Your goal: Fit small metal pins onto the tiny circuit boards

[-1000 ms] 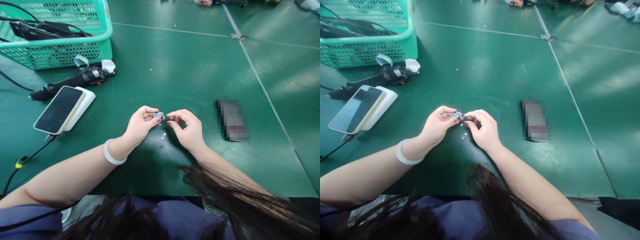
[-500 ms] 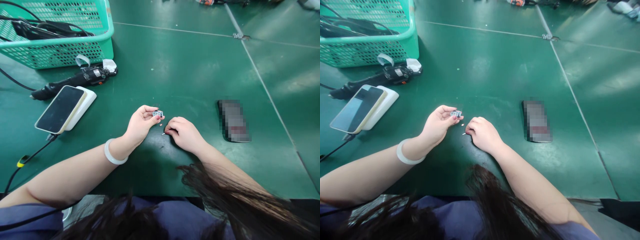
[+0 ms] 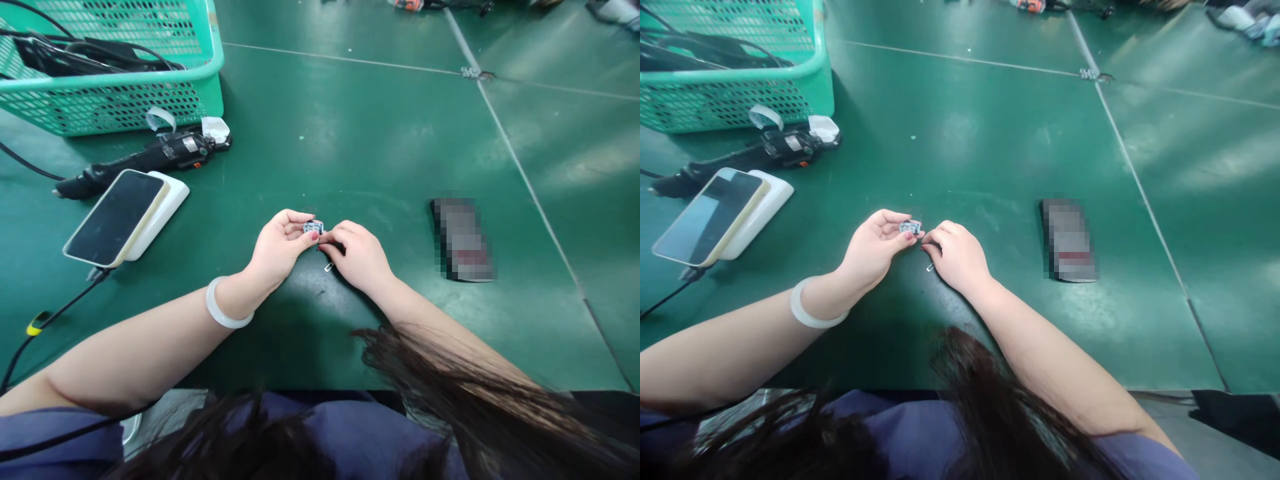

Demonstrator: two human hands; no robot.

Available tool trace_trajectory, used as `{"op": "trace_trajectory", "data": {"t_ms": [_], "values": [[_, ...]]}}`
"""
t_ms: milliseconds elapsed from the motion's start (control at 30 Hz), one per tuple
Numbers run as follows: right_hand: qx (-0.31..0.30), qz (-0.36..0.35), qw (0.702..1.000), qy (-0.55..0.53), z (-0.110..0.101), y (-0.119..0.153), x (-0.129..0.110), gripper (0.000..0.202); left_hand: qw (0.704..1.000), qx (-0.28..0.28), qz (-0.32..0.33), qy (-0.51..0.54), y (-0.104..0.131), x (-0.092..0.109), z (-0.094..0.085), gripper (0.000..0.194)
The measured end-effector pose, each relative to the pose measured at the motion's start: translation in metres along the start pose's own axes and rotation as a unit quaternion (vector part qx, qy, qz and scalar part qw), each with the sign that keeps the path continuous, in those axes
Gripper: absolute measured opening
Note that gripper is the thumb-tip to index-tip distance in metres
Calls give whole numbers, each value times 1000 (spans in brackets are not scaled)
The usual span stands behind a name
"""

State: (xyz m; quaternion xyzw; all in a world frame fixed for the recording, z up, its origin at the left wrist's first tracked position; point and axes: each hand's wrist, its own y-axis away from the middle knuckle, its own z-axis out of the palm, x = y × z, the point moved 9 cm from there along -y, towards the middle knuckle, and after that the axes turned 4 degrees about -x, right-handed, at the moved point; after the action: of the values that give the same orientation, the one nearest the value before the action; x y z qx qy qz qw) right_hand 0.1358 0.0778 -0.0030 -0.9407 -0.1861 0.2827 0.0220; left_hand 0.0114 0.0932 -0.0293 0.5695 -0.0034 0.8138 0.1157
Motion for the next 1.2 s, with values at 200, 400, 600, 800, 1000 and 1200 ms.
{"op": "trace_trajectory", "data": {"t_ms": [200, 400, 600, 800, 1000, 1200], "values": [[-44, 28, 998, 38, 1, 1, -1, 14, 999, 4, -9, -32, 1, 0, 1, 31], [-81, 69, 992, 62, -4, 6, 8, 13, 998, -1, -31, -55, 4, -1, 4, 33], [47, 88, 994, -35, -28, 9, 9, 12, 995, -19, -37, -92, 6, -2, 9, 34], [172, 71, 973, -137, -44, 16, -9, 12, 991, -19, -49, -125, 9, -2, 12, 36], [190, 58, 974, -108, -43, 19, -15, 10, 991, -26, -46, -127, 12, -1, 16, 37], [190, 63, 975, -96, -44, 20, -16, 10, 989, -17, -40, -144, 13, 2, 15, 35]]}}
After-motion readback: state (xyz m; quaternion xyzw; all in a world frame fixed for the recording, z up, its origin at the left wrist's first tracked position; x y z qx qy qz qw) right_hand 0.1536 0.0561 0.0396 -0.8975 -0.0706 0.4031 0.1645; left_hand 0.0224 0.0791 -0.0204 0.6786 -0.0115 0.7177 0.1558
